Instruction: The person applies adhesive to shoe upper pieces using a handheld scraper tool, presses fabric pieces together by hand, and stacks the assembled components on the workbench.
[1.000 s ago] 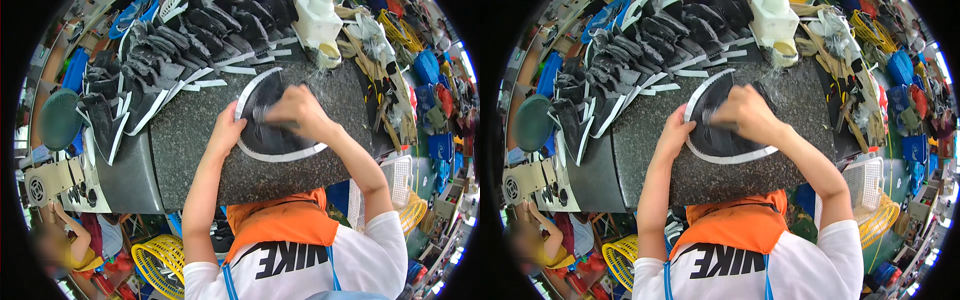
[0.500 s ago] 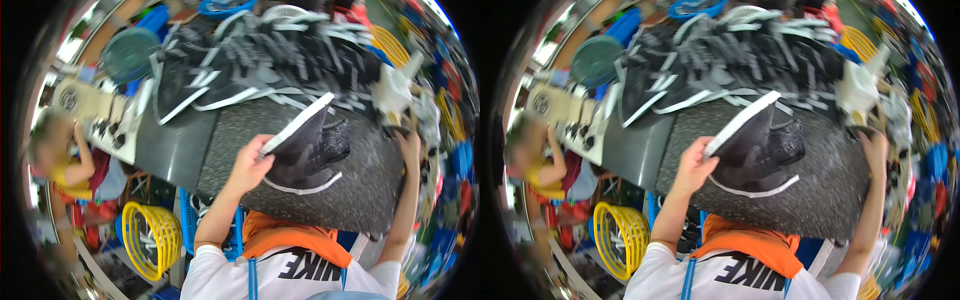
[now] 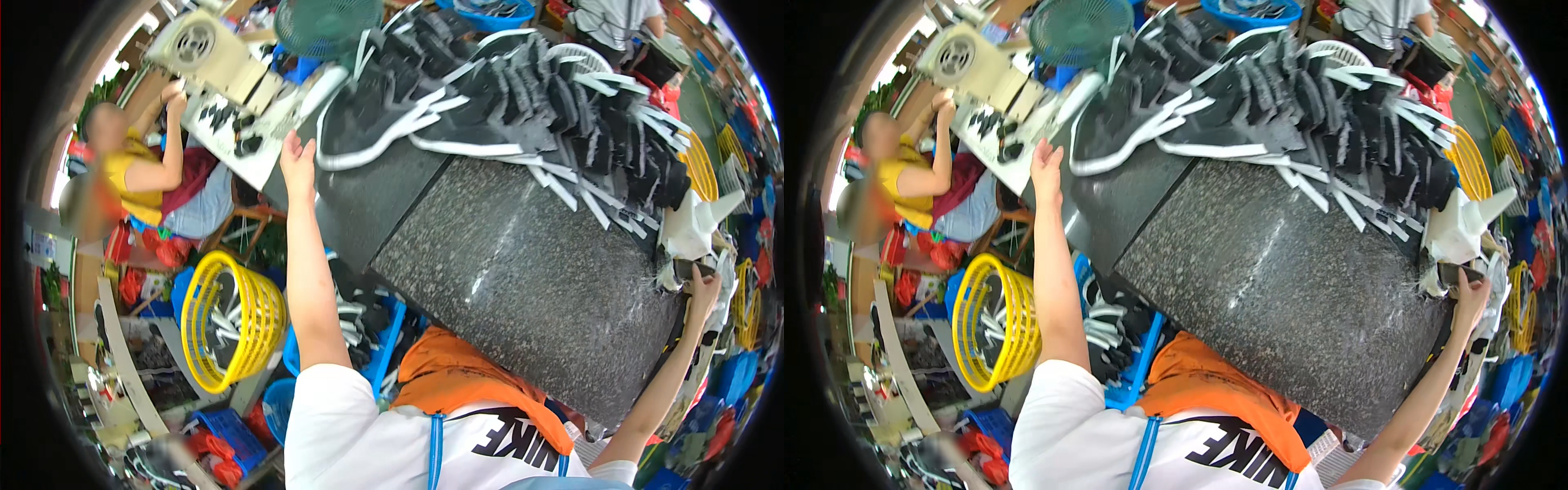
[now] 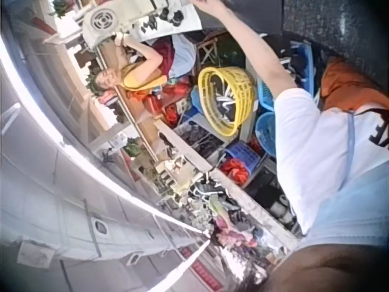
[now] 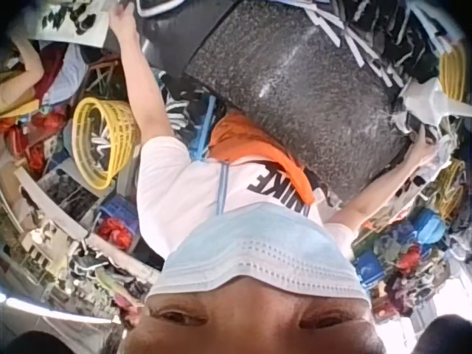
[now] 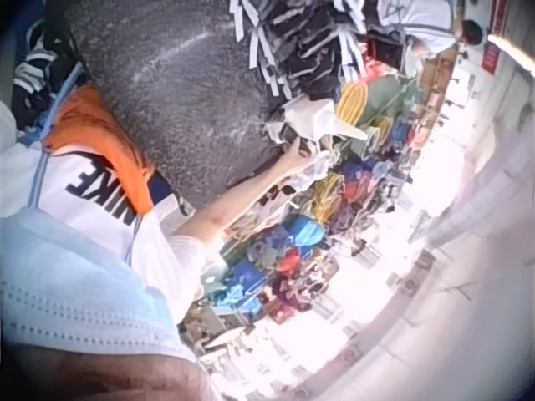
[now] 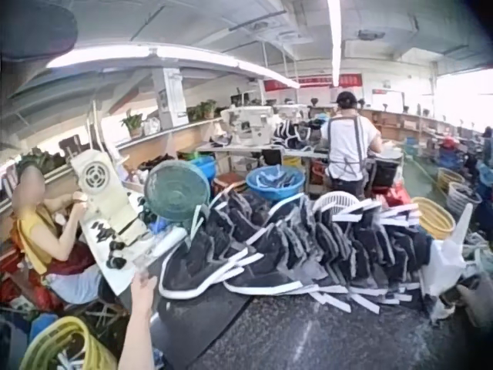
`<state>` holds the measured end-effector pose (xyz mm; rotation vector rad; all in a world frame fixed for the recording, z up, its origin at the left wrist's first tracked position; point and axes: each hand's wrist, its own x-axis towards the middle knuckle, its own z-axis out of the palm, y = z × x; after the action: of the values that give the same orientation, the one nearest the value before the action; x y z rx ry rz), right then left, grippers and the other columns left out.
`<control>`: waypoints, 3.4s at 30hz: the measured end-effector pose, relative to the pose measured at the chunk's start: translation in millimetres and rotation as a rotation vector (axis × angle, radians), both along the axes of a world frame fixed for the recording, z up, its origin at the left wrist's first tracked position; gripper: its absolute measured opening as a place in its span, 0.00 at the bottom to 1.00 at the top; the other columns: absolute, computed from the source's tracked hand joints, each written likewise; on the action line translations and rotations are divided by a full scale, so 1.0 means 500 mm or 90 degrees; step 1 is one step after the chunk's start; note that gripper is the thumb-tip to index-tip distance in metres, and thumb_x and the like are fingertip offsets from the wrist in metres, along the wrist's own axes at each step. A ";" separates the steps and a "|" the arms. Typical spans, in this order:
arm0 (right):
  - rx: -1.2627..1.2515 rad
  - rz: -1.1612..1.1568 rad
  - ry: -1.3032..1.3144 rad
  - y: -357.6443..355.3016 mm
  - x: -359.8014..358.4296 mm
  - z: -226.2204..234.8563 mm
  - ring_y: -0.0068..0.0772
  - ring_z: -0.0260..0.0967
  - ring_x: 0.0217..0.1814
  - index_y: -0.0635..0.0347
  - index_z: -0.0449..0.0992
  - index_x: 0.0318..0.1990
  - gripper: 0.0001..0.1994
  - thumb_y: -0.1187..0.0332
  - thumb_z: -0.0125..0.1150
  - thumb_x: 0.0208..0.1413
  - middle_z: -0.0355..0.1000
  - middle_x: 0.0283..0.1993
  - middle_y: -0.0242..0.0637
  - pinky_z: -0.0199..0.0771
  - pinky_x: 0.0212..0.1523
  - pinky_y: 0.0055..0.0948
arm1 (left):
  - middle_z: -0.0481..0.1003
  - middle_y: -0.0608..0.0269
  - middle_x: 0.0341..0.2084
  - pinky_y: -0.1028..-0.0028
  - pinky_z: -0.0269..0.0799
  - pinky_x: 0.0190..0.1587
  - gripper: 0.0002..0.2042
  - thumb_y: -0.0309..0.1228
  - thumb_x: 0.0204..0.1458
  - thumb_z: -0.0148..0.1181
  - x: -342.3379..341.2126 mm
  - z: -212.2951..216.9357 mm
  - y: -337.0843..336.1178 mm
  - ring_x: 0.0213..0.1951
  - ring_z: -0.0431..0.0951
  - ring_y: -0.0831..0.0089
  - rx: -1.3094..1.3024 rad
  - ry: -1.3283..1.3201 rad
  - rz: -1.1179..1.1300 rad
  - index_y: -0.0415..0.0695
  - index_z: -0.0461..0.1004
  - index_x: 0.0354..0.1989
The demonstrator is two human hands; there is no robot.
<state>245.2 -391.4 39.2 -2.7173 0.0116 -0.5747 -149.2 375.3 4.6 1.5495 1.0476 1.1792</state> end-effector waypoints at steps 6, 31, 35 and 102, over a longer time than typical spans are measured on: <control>0.102 0.156 -0.238 0.114 -0.164 0.005 0.27 0.69 0.37 0.63 0.75 0.52 0.17 0.62 0.62 0.60 0.73 0.42 0.37 0.70 0.34 0.24 | 0.79 0.55 0.41 0.70 0.73 0.47 0.14 0.28 0.56 0.59 -0.298 -0.214 -0.108 0.41 0.78 0.69 0.075 0.043 0.228 0.37 0.76 0.50; -0.210 0.904 -0.068 0.803 -0.696 -0.062 0.48 0.65 0.57 0.57 0.73 0.54 0.27 0.70 0.70 0.41 0.67 0.60 0.43 0.63 0.58 0.43 | 0.76 0.52 0.46 0.57 0.71 0.48 0.14 0.32 0.52 0.56 -0.325 -0.820 -0.294 0.49 0.75 0.54 0.107 0.687 -0.357 0.48 0.77 0.48; -0.200 0.926 -0.002 0.826 -0.709 -0.046 0.49 0.65 0.58 0.58 0.73 0.54 0.28 0.70 0.70 0.40 0.67 0.60 0.44 0.64 0.58 0.44 | 0.76 0.57 0.46 0.55 0.70 0.44 0.14 0.36 0.58 0.47 -0.297 -0.930 -0.252 0.48 0.75 0.57 0.298 1.052 -0.548 0.53 0.77 0.48; 0.068 0.994 0.039 0.798 -0.673 -0.088 0.47 0.64 0.59 0.57 0.70 0.55 0.24 0.62 0.65 0.50 0.66 0.57 0.43 0.64 0.59 0.43 | 0.76 0.50 0.36 0.59 0.71 0.44 0.23 0.31 0.27 0.72 -0.477 0.113 -0.337 0.42 0.75 0.47 0.090 0.668 -0.673 0.41 0.75 0.38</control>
<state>-91.1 7.4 -5.0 -1.7927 -1.7344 0.0260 -387.6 207.0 60.9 2.4206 0.5073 -0.3623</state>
